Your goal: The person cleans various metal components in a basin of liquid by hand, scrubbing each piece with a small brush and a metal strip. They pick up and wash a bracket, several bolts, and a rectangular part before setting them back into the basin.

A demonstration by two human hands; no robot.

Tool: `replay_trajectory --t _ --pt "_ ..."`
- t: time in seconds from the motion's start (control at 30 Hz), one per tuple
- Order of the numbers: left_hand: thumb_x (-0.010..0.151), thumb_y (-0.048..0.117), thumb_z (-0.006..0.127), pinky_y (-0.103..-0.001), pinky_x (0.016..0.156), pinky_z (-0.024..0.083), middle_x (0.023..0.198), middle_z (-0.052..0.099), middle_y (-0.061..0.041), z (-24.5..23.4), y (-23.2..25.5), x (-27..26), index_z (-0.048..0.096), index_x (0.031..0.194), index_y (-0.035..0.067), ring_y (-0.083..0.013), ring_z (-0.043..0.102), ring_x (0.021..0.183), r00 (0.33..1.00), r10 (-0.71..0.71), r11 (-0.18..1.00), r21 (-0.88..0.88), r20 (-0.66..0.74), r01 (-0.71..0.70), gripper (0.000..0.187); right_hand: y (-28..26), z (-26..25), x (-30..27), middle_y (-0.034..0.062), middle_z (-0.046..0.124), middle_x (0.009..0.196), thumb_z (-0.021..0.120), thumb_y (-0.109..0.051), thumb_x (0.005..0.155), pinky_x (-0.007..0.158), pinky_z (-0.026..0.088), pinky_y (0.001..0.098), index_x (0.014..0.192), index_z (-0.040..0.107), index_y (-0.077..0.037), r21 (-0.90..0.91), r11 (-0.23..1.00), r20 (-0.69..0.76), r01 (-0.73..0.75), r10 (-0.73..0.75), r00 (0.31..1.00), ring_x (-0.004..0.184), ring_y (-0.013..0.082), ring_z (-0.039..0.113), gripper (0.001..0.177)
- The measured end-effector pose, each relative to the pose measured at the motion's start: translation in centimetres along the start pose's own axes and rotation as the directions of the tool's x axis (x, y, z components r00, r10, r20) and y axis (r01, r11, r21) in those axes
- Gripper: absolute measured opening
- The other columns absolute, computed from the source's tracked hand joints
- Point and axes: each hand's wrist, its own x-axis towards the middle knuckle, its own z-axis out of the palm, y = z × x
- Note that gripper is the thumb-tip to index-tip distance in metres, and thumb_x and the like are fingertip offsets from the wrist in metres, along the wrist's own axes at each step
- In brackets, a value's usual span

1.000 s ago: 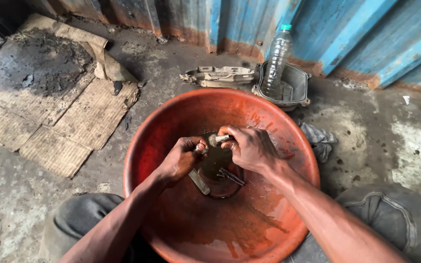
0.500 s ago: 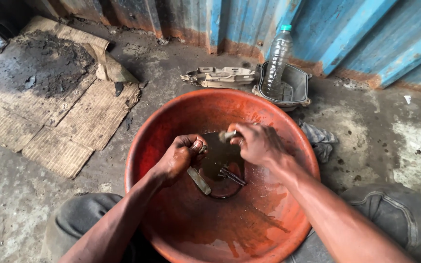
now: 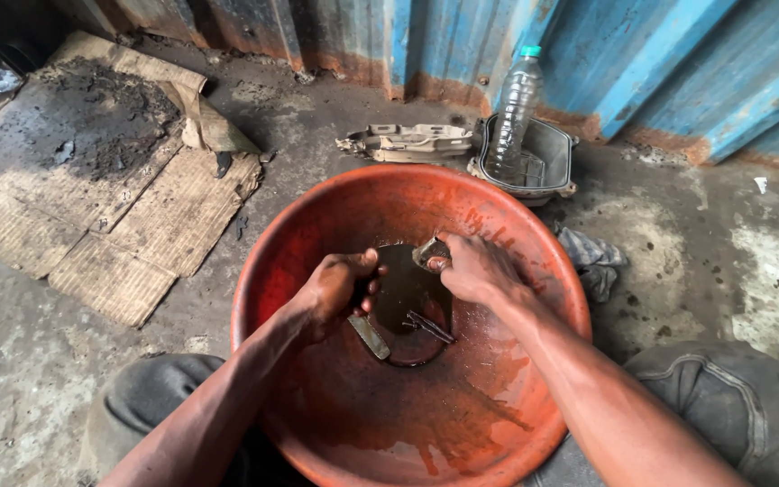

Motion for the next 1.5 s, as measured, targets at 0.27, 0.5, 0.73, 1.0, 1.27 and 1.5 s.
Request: replay_trajectory --t 0.27,0.5,0.73,1.0,1.27,1.5 --pt "0.083 -0.008 0.044 -0.034 0.062 0.059 0.086 0.075 -0.013 0.0 -3.4 2.2 0.072 0.103 -0.003 -0.0176 0.071 0.067 0.997 0.029 0.855 0.515 0.077 -0.064 0.035 -0.2 -0.1 0.2 0.0204 0.074 0.108 0.057 -0.015 0.091 0.097 0.054 0.0502 0.128 0.062 -0.003 -0.006 1.0 0.052 -0.025 0.025 0.998 0.104 0.0338 0.073 0.039" --pt "0.08 0.013 0.066 -0.038 0.075 0.056 0.091 0.076 -0.016 0.7 -2.0 2.5 0.075 0.1 -0.002 -0.0232 0.071 0.085 0.976 0.13 0.579 0.785 0.176 -0.219 0.027 0.3 0.7 0.8 0.0192 0.077 0.104 0.055 -0.012 0.091 0.096 0.056 0.0483 0.135 0.058 -0.005 0.019 0.999 0.072 -0.033 0.032 0.997 0.098 0.0319 0.076 0.045" --pt "0.087 0.032 0.073 -0.043 0.087 0.058 0.101 0.072 -0.024 3.8 -5.2 4.1 0.066 0.098 -0.002 -0.0343 0.071 0.099 0.98 0.088 0.067 0.981 0.179 -0.185 0.037 0.7 1.2 0.8 0.0177 0.074 0.107 0.061 -0.013 0.091 0.089 0.057 0.0493 0.138 0.059 -0.012 -0.053 0.997 -0.033 0.057 -0.059 0.998 0.097 0.0329 0.071 0.047" --pt "0.08 0.022 0.079 -0.039 0.079 0.057 0.093 0.071 -0.017 1.6 -5.4 4.8 0.072 0.098 0.001 -0.0275 0.068 0.088 0.991 0.114 0.378 0.92 0.067 -0.105 0.028 0.0 1.9 0.3 0.0135 0.077 0.093 0.056 -0.023 0.102 0.07 0.061 0.0476 0.143 0.055 -0.019 -0.015 0.999 0.113 0.037 -0.035 0.993 0.078 0.0304 0.074 0.041" --pt "0.085 -0.008 0.063 -0.029 0.058 0.052 0.074 0.067 -0.003 -1.4 -4.5 4.6 0.072 0.089 0.004 -0.0115 0.061 0.067 0.979 0.162 0.917 0.348 0.123 -0.196 0.015 0.1 3.4 -0.5 0.0057 0.077 0.083 0.062 -0.016 0.097 0.05 0.052 0.0386 0.113 0.074 -0.018 0.099 0.787 -0.283 0.609 -0.565 0.775 0.06 0.0198 0.067 0.02" --pt "0.088 -0.009 0.06 -0.026 0.054 0.042 0.075 0.067 0.0 -1.4 -2.4 3.3 0.072 0.087 0.005 -0.0083 0.053 0.063 0.985 0.17 0.954 0.247 0.028 -0.172 0.018 1.1 2.0 -0.6 0.0023 0.069 0.064 0.065 -0.013 0.096 0.044 0.046 0.032 0.11 0.076 -0.022 -0.081 0.761 -0.457 0.644 -0.603 0.654 0.049 0.0144 0.059 0.019"
